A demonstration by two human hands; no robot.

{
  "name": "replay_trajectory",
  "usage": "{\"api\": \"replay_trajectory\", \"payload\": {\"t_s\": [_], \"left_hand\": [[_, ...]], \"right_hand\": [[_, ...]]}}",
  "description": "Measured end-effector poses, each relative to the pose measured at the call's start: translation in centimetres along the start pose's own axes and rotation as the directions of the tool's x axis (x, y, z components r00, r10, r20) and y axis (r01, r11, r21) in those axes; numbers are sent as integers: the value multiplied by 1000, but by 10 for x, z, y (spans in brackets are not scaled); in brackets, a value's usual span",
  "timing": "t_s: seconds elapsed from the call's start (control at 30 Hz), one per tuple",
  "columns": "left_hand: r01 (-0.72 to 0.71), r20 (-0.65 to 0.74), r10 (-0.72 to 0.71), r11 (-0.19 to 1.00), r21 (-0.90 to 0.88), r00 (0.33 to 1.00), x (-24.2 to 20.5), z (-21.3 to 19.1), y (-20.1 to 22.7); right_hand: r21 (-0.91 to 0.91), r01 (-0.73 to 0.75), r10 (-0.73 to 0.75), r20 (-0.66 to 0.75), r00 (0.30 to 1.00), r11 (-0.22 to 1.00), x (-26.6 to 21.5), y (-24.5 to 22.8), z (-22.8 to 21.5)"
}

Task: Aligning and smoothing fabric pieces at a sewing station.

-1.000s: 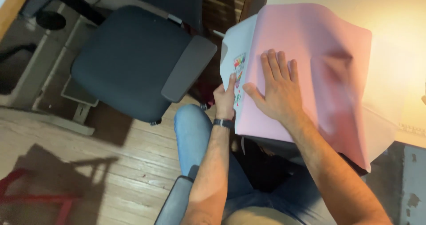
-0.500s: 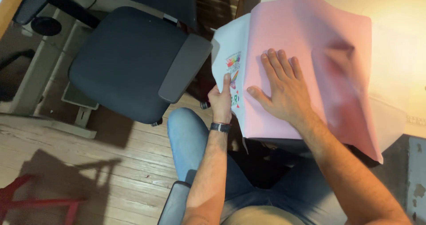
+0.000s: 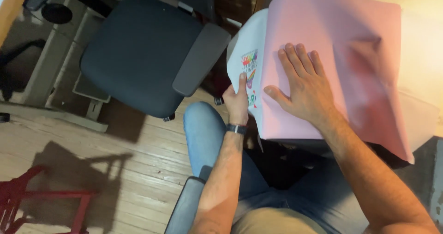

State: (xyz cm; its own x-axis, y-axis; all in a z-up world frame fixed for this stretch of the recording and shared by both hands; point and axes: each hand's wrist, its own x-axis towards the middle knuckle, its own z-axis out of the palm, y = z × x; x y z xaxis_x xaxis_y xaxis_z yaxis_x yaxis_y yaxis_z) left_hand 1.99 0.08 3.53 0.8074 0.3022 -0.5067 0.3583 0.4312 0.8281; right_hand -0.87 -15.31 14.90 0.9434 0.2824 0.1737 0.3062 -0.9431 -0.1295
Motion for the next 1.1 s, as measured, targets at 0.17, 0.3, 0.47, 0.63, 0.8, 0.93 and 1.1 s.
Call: {"api": "replay_trajectory", "payload": {"t_s": [0.17,0.3,0.47,0.63,0.8,0.93,1.1], "left_hand": [[-30,22,28,996,83,999,-6,7,-2],[-34,-27,34,999,20,999,-18,0,13],[-43,-13,43,999,20,999,-24,1,14],[-44,-12,44,999,-20,999,-31,-8,20],[-27,1,28,998,-58,1000,-35,-16,13],[-24,17,24,999,-42,1000,-40,-20,15],[-23,-22,23,999,-26,1000,-52,-22,13]], "right_hand": [[13,26,-25,-37,999,1000,-2,14,-2],[-9,74,-74,-37,997,997,-3,15,0],[-9,122,-122,-57,991,993,-11,23,-8],[-34,117,-119,-39,992,993,-16,18,-5],[-21,104,-105,-18,994,994,-21,13,-9],[-10,138,-138,-22,990,990,-23,14,-10],[-27,130,-131,-28,991,991,-29,7,-13]]}}
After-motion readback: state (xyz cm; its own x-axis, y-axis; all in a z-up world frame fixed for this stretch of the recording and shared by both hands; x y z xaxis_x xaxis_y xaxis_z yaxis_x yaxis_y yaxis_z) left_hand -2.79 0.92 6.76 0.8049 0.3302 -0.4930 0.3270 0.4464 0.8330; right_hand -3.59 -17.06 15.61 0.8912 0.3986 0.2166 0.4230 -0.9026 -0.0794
